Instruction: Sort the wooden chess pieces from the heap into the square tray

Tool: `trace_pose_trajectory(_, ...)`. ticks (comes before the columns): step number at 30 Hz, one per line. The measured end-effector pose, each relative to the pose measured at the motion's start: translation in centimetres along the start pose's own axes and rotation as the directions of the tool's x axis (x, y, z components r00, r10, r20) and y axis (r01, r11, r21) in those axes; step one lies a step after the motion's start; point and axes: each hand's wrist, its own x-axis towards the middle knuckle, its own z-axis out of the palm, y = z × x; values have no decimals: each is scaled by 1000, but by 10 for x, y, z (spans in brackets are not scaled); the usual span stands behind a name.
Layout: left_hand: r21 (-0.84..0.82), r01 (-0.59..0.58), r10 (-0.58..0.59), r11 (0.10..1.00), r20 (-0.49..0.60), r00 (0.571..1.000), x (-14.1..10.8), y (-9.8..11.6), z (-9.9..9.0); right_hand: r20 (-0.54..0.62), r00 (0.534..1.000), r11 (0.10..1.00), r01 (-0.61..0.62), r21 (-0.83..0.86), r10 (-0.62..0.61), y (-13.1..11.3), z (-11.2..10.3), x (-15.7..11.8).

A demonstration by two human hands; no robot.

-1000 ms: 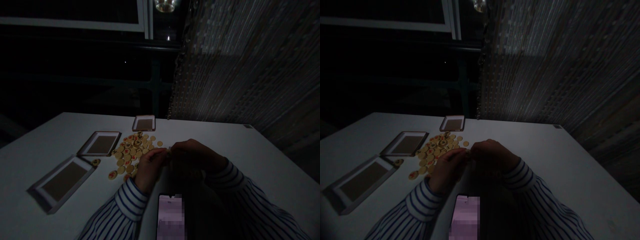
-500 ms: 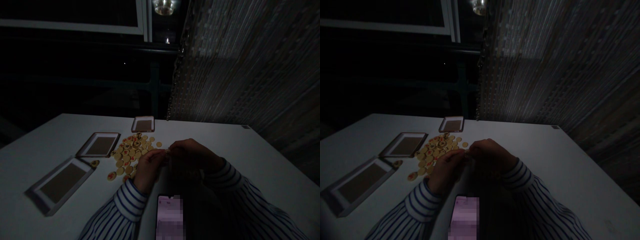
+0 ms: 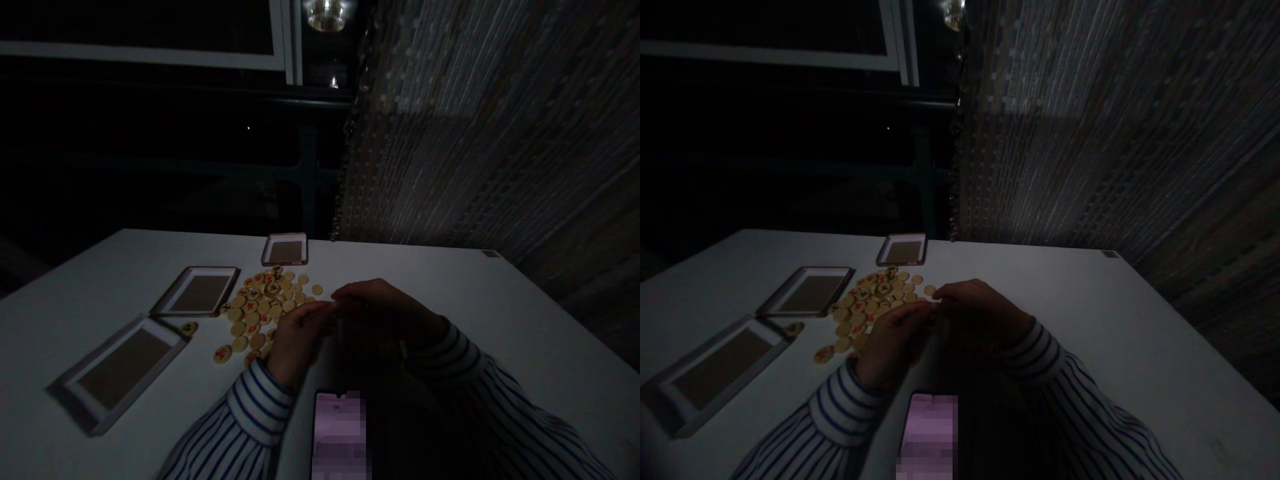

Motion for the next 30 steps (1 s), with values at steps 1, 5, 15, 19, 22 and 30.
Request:
trace_pose_trajectory(1,-13,7,-7,1000,5,1000,1,-1,-1,-20,1000,1000,-1,5,1,1,1,0)
trace_pose_trajectory(5,-150,18,-17,988,6,1000,3,-7,-2,-36,999,998,17,-55,-19,3,4,1)
trace_pose_trajectory(15,-272,37,-36,961,10,999,4,-6,0,-20,985,962,165,-218,-173,22,15,7)
trace_pose_trajectory(19,-227,41,-39,973,17,999,3,-6,0,19,988,958,154,-241,-154,18,13,6)
trace_pose_trajectory(22,-99,18,-18,995,3,1000,2,-3,0,-5,992,962,123,-245,-128,9,7,3)
trace_pose_trajectory(30,595,-351,348,723,126,929,-1,-5,-7,64,998,953,34,-301,-15,8,-9,-4)
